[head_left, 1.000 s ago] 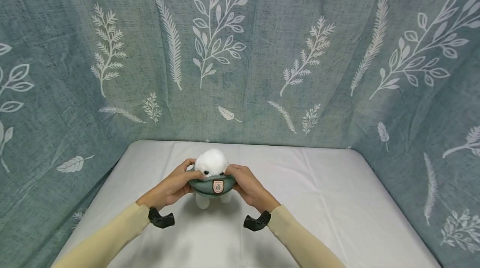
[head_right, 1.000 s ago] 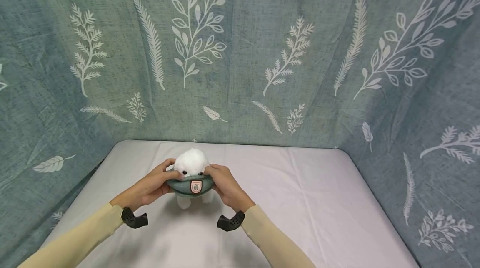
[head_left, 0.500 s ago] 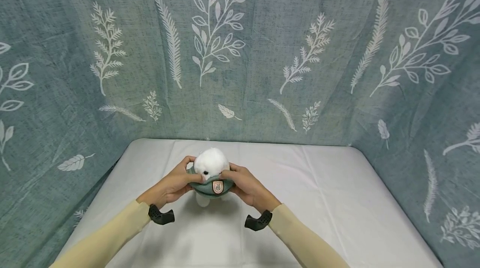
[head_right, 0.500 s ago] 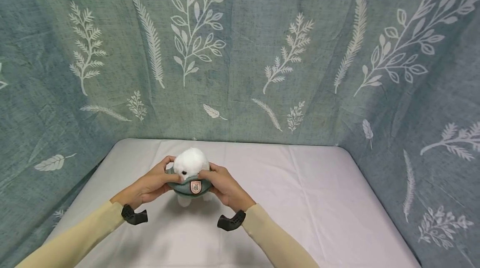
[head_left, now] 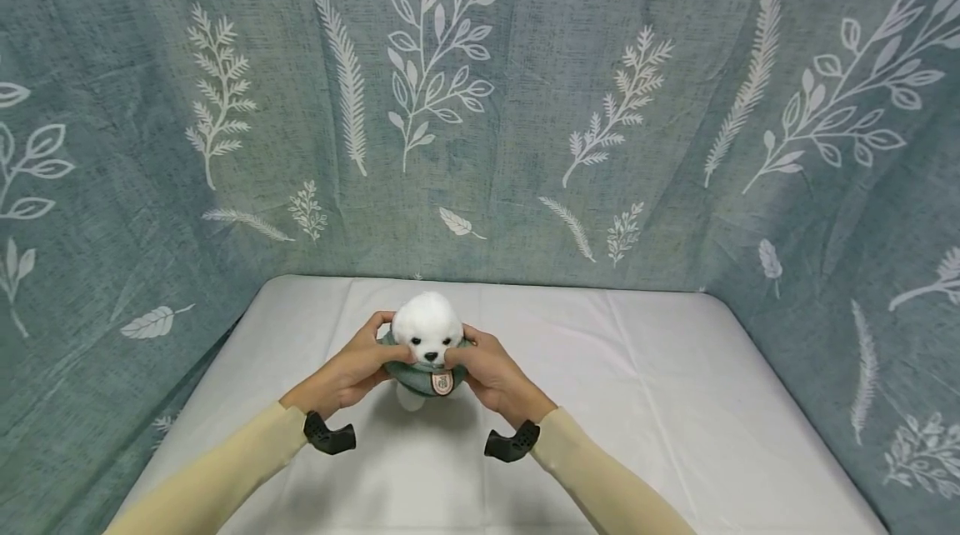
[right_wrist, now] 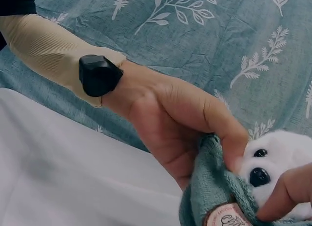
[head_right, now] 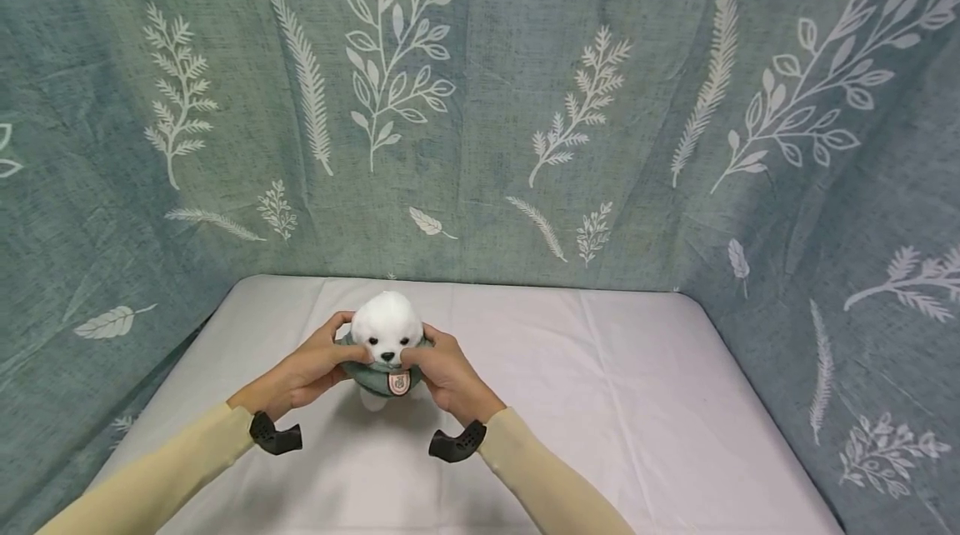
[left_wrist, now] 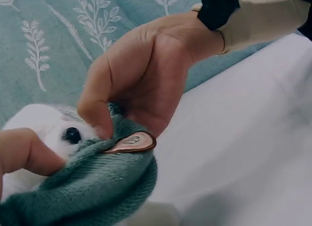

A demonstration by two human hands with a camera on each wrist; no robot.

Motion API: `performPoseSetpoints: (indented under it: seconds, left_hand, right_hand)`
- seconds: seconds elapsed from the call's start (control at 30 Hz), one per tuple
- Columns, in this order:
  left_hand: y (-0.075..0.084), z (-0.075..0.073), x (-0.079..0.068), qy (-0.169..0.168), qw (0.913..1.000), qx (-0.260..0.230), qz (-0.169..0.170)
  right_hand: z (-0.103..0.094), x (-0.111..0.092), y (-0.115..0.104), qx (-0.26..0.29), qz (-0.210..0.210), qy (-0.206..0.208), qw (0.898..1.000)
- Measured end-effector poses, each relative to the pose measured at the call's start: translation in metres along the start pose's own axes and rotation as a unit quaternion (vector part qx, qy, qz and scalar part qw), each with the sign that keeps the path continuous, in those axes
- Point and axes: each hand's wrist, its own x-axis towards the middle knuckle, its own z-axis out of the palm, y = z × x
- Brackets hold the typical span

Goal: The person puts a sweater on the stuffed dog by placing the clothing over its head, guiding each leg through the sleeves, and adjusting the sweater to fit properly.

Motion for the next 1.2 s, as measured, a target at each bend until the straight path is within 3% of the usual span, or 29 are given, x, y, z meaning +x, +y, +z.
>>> performPoseSetpoints:
  seconds: [0.33,0.6,0.77,0.9,1.2]
  left_hand:
    - [0.0,-0.003,-0.001,0.016,0.9999,0.001,0.001]
    - [-0.009,-0.007,0.005,0.013,0.9995,-0.028,0.005]
    - [-0.009,-0.013,0.007,0.006,0.9993,0.033,0.019]
    - [-0.01,-0.018,0.009,0.0,0.9977,0.062,0.029]
    - [-0.019,-0.026,0.02,0.024,0.991,0.122,0.048]
  right_hand:
    - [-0.015,0.003,-0.001,-0.072,-0.011,-0.026,0.997]
    - [-0.018,0.007,0.008,-0.029,-0.024,-0.023,0.999]
    - [-0.023,0.008,0.007,-0.052,-0.023,-0.035,0.998]
    - [-0.028,0.01,0.006,-0.106,-0.029,-0.038,0.993]
    - [-0.035,0.018,0.011,-0.196,-0.055,-0.018,0.979]
